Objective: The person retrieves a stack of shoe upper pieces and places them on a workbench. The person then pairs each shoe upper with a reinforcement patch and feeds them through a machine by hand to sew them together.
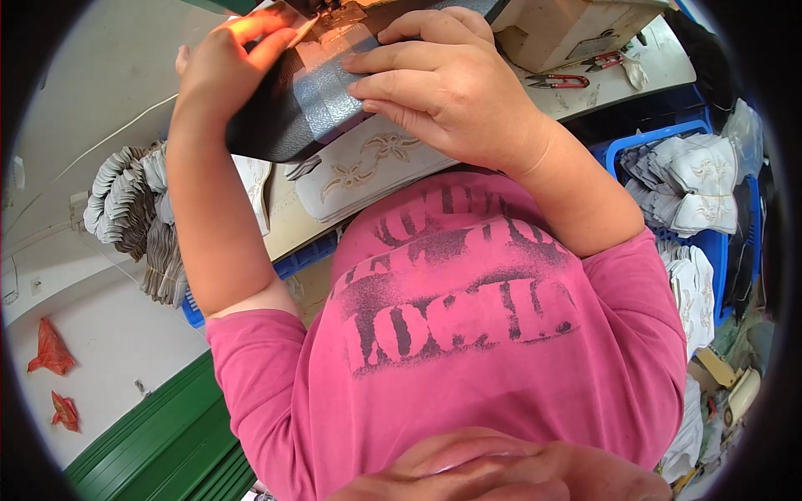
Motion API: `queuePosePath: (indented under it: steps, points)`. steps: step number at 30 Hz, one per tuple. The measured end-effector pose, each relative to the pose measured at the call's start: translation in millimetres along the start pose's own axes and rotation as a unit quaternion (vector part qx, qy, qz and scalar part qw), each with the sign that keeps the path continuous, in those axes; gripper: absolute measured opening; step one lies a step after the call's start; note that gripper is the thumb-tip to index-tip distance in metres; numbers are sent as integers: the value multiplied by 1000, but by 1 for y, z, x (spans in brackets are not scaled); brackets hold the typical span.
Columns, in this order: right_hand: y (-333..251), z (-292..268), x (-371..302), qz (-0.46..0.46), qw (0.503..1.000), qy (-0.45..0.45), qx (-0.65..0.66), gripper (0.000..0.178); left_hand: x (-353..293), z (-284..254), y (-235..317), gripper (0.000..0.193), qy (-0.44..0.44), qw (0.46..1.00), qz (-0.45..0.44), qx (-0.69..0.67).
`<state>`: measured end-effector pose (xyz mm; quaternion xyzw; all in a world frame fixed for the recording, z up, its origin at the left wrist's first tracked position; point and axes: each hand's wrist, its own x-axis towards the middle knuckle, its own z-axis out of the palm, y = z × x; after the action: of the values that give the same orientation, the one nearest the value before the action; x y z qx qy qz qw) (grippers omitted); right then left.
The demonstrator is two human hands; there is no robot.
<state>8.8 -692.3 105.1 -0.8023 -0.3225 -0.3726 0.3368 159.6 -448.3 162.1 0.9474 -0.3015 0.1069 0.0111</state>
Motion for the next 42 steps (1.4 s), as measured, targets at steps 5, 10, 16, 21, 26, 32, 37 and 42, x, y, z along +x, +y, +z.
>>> queuePosePath:
  steps: [5, 10, 16, 21, 26, 32, 37, 42]
  points:
    - [-2, 2, 0, -9, 1000, 13, -2, 16, 27, 19, -81, 29, -49, 973, -89, -209]
    - [-6, 8, -11, -16, 999, 35, 15, 18, 15, 16, -89, 28, -71, 949, -23, -306]
    - [-33, 14, -31, -28, 986, -21, 163, 19, -82, -15, -11, 21, 55, 964, 95, -244]
    - [-46, 41, -27, 328, 817, -138, 454, 31, -142, -22, 57, 31, 110, 980, 65, -150]
    - [-63, 65, -9, 439, 627, -147, 627, 35, -193, -2, 56, 35, 166, 955, 88, -228]
    - [-78, 82, -27, 428, 538, -285, 668, 30, -223, 68, 22, 70, 220, 468, -179, -837]
    - [-90, 97, -23, 373, 491, -353, 704, 32, -250, 95, 17, 70, 104, 163, -111, -975]
    - [-92, 106, -12, 369, 551, -399, 634, 34, -265, 69, -13, 60, 145, 274, -168, -936]
